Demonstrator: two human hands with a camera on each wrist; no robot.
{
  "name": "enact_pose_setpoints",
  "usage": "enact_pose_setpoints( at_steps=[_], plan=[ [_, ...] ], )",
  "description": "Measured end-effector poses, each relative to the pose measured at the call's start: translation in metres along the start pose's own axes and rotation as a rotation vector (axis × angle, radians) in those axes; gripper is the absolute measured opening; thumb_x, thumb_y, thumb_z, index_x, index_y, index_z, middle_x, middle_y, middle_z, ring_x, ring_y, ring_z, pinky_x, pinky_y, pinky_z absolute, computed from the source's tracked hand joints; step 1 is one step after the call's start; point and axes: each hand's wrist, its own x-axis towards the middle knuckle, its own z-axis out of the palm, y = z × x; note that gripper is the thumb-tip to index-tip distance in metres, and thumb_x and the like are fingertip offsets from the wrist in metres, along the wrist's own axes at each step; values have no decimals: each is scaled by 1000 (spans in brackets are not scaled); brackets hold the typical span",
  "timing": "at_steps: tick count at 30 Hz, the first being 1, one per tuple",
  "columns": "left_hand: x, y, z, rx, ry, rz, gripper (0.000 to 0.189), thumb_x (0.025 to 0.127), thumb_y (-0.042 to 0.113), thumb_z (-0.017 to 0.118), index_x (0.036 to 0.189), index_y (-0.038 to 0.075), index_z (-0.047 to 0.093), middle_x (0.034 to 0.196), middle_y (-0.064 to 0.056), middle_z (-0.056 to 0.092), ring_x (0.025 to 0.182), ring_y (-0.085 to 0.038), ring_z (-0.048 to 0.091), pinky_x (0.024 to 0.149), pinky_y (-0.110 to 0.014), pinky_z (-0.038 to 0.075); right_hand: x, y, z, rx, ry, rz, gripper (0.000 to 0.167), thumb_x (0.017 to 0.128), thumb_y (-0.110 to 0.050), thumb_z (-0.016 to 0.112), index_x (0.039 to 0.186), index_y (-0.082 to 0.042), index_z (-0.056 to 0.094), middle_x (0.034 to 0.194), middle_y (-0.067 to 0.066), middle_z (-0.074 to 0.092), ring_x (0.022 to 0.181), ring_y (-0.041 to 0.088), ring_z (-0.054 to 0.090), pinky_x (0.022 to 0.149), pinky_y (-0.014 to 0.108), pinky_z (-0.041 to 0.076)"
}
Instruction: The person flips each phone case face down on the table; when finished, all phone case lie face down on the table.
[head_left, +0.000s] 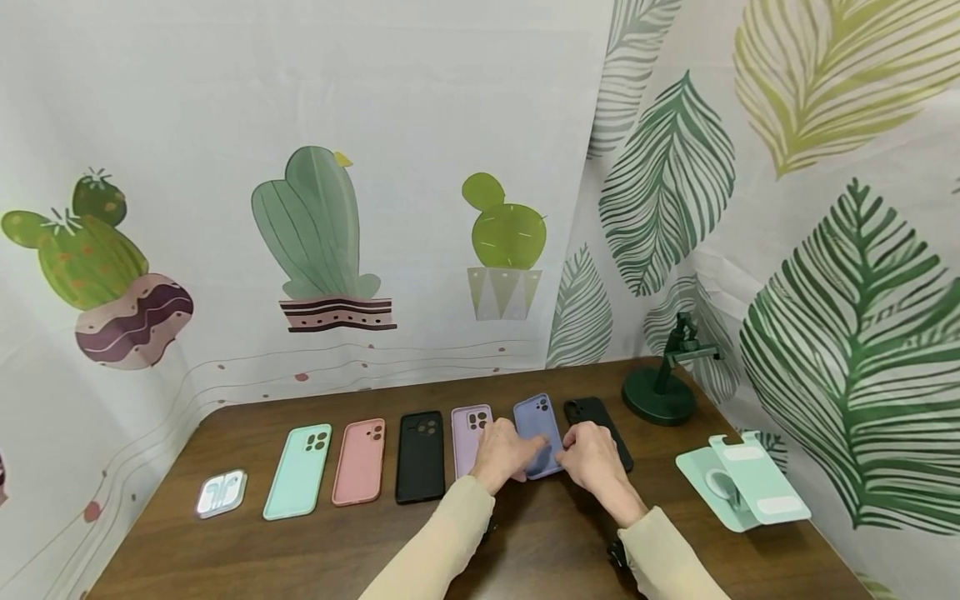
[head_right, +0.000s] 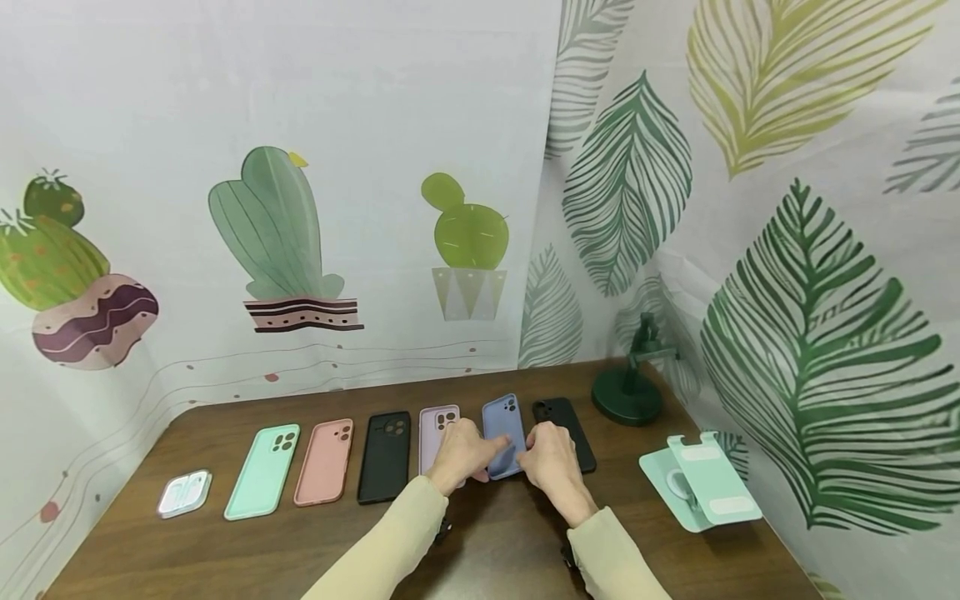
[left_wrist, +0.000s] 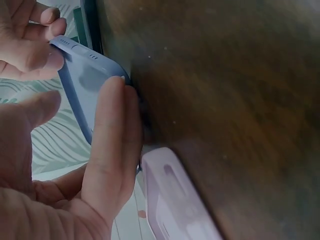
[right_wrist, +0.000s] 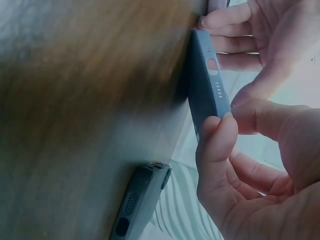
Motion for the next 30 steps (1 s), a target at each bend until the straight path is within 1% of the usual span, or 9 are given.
enact_pose_setpoints(
  at_steps=[3, 5, 8, 11, 15, 17, 20, 25, 30],
  plan=[
    [0, 0, 2, -24, -16, 3, 50, 90, 46, 86, 62, 12, 64, 47, -3, 62, 36, -14, 66, 43, -25, 53, -14, -21, -22, 39, -8, 16, 10, 85, -15, 86, 86, -9, 78, 80, 3, 74, 73, 21, 65, 64, 38, 55],
    [1, 0, 2, -43, -25, 4, 54, 90, 51, 85, 59, 13, 62, 46, -4, 61, 36, -14, 65, 41, -25, 50, -25, -41, -40, 58, -12, 43, 10, 84, -13, 86, 87, -7, 78, 79, 2, 75, 74, 19, 66, 66, 38, 56],
    [1, 0, 3, -70, -45, -9, 59, 91, 57, 82, 55, 16, 58, 47, -6, 62, 36, -14, 65, 39, -24, 46, -34, -55, -54, 73, -18, 67, 9, 85, -12, 85, 90, -6, 80, 79, 0, 76, 75, 17, 67, 67, 35, 57],
    [1, 2, 4, -76, -50, -29, 60, 89, 62, 81, 58, 15, 60, 50, -8, 64, 36, -15, 66, 39, -24, 46, -36, -59, -57, 88, -9, 68, 9, 85, -12, 84, 91, -6, 81, 79, -1, 77, 73, 14, 66, 65, 33, 56],
    [0, 4, 8, -53, -31, -24, 62, 86, 66, 83, 65, 11, 67, 49, -6, 64, 35, -15, 65, 41, -26, 49, -36, -59, -58, 116, 10, 63, 7, 84, -12, 83, 89, -7, 82, 75, -3, 76, 71, 13, 65, 64, 31, 54],
    [0, 5, 9, -48, -28, -26, 62, 85, 67, 84, 64, 11, 67, 47, -5, 62, 35, -15, 64, 41, -26, 50, -36, -59, -59, 115, 19, 65, 6, 84, -13, 83, 88, -8, 83, 75, -3, 77, 71, 13, 65, 65, 32, 55],
    [0, 7, 9, -68, -47, -48, 62, 85, 67, 84, 64, 12, 66, 48, -6, 64, 37, -16, 67, 43, -26, 53, -36, -58, -60, 114, 30, 68, 6, 83, -14, 84, 87, -9, 83, 75, -3, 77, 72, 13, 66, 66, 33, 57],
    [0, 8, 10, -168, -108, -80, 61, 87, 65, 84, 63, 13, 63, 53, -8, 66, 41, -18, 70, 45, -30, 59, -37, -58, -64, 146, 40, 63, 9, 82, -13, 86, 87, -6, 83, 77, 1, 79, 72, 14, 68, 64, 32, 57],
    [1, 9, 12, -275, -154, -93, 60, 89, 60, 84, 60, 13, 61, 49, -1, 59, 45, -20, 73, 48, -33, 62, -37, -59, -67, 170, 32, 69, 11, 83, -14, 88, 89, -4, 83, 78, 2, 79, 71, 13, 67, 61, 30, 55]
  ],
)
